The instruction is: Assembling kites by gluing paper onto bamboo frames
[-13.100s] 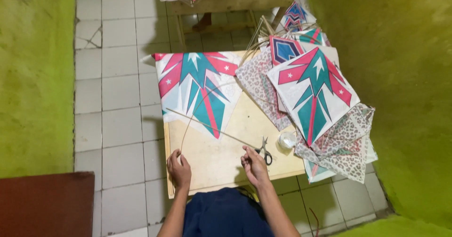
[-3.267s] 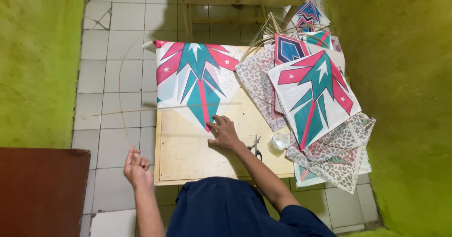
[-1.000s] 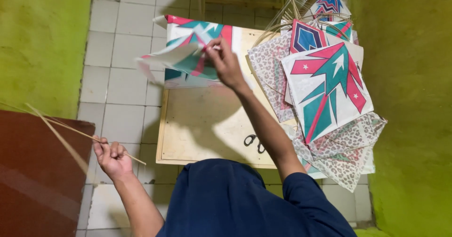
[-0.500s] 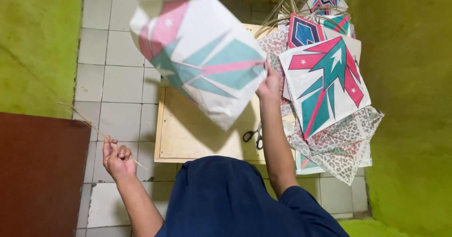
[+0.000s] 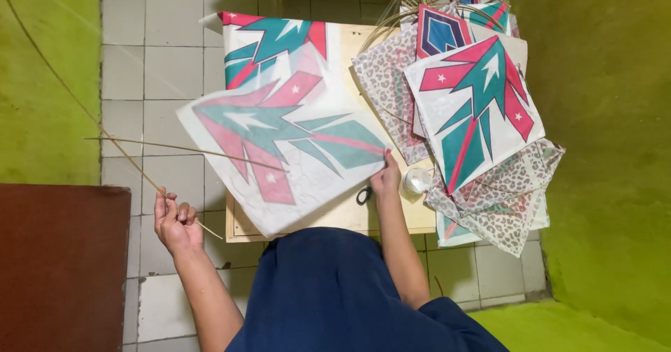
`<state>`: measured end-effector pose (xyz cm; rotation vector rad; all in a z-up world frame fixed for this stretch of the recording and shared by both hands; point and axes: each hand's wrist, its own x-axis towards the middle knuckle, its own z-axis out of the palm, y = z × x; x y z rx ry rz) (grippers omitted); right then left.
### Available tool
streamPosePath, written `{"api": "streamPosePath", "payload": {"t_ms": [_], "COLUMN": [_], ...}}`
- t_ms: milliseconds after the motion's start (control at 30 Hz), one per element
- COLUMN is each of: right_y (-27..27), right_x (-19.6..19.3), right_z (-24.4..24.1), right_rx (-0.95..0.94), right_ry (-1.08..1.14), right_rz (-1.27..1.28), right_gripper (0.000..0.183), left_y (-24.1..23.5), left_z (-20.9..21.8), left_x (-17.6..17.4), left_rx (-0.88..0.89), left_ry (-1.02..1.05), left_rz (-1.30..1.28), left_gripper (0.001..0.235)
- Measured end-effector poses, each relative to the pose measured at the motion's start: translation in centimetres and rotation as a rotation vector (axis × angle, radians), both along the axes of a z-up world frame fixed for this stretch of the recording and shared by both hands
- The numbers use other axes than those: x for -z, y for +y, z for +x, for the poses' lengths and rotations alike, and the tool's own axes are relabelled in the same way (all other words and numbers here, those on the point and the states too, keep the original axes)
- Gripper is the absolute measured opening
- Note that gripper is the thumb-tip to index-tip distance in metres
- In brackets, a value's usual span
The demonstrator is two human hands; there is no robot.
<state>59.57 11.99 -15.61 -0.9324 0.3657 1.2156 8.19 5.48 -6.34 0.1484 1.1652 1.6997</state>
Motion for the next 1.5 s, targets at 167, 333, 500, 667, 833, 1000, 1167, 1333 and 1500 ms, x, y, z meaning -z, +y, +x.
{"api": "streamPosePath", "payload": {"t_ms": [167,333,500,667,833,1000,1167,1333,1500], "right_y": [-2.7,-4.0,-2.8,3.5,4.6,5.1,5.3,6.1,5.4], "right_x": [5.2,-3.4,-15.3,-12.8,-13.3,-12.6,-10.8,-9.6,-11.9], "right_z": [1.6,-0.2,-1.0,3.7,4.3,5.9,8.2,11.0,9.5], "right_rx": [-0.14,-0.283,-0.847,-0.726,-0.9,-0.965,-0.914,-0.936,-0.932], "right_ry": [-0.435,-0.638,-1.181,-1.892,-1.944,-1.962,-1.924,-1.866,-1.869], "right_rz": [-0.305,-0.372,-0.484,-0.627,-0.661,-0.681,-0.654,-0.647,-0.624], "right_gripper": [0.02,0.035,0.083,0.105,0.126,0.121,0.112,0.112,0.117], "left_y": [0.3,0.1,0.1,0.9,1.2,0.3,0.3,1.0,1.6], "left_z": [-0.5,-0.7,-0.5,-0.6,-1.2,-1.3,-1.0,0.2,4.2], "left_x": [1.4,2.2,2.3,2.0,1.1,1.5,2.5,2.2,-0.6], "left_rx": [0.028,0.042,0.023,0.038,0.039,0.025,0.041,0.046,0.065], "left_ry": [0.037,0.015,0.003,-0.008,-0.001,-0.017,-0.031,0.001,0.123], "left_rz": [-0.036,-0.048,-0.086,-0.085,-0.055,-0.057,-0.065,-0.068,-0.15], "left_gripper": [0.035,0.036,0.036,0.036,0.036,0.034,0.035,0.036,0.036]}}
